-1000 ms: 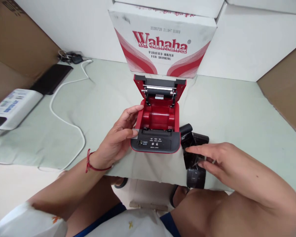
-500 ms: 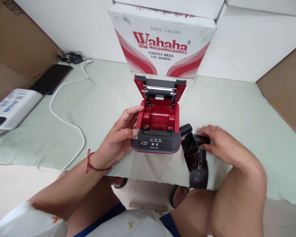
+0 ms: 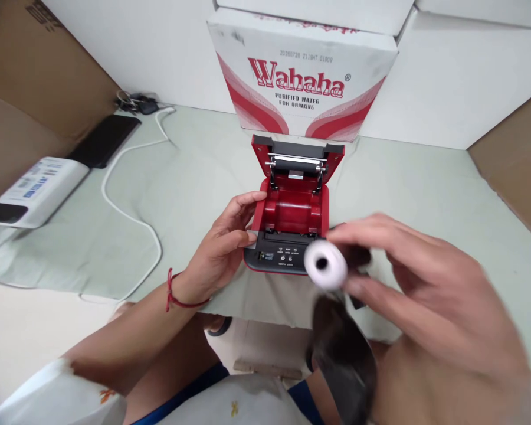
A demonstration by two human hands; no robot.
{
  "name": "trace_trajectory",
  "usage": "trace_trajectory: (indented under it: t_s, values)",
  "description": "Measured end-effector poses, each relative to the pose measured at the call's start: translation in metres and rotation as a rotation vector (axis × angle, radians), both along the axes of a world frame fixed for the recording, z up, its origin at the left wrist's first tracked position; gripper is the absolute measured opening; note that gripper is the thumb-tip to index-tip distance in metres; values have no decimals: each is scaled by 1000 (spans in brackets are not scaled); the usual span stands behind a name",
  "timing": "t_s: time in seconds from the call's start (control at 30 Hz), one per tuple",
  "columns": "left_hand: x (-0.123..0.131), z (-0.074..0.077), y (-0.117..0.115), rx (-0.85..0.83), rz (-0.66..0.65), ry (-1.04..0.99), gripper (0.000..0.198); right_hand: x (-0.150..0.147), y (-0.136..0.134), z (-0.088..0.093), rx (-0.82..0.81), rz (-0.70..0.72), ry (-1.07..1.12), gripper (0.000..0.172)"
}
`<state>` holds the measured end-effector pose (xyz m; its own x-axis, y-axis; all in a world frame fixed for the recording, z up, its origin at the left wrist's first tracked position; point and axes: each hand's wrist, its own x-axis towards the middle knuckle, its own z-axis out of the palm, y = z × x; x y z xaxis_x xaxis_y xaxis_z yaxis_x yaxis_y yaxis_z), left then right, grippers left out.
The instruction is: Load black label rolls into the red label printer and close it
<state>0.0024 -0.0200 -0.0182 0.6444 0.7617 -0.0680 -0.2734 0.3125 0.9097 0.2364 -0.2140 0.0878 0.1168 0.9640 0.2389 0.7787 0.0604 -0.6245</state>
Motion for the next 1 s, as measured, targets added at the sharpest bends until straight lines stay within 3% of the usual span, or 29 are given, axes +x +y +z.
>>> trace_trajectory:
  t_s: [0.07,0.17,0.3,0.37,0.43,0.53,0.67,0.83,0.93,1.0]
  values:
    - [1,0,-2,5,10,17,64,-8,38,-9,-4,-2,99,30]
    - [0,-1,-7,104,47,66,60,-21,72,-27,5,-73,10,34]
    - [-8,-2,-15,627,166,143,59,-29,85,-45,41,-152,-103,35]
    - [-15,-2,-17,922,133,108,69,-29,89,-51,56,-157,-140,35]
    - [-20,-3,-18,1095,60,61,80,-29,94,-55,49,-144,-171,36]
    - [-25,-8,-20,1150,-10,66,82,-29,101,-60,35,-129,-200,39]
    - [-24,-19,-22,1213,-51,99,65,-29,107,-64,30,-122,-206,41]
    - [-23,-21,-23,1199,-142,76,58,-24,100,-50,23,-106,-105,33]
    - [-21,-14,-26,1373,9,48,51,-18,92,-37,47,-251,86,21]
    - [-18,-9,-30,1529,170,68,36,-14,90,-36,211,-428,207,17]
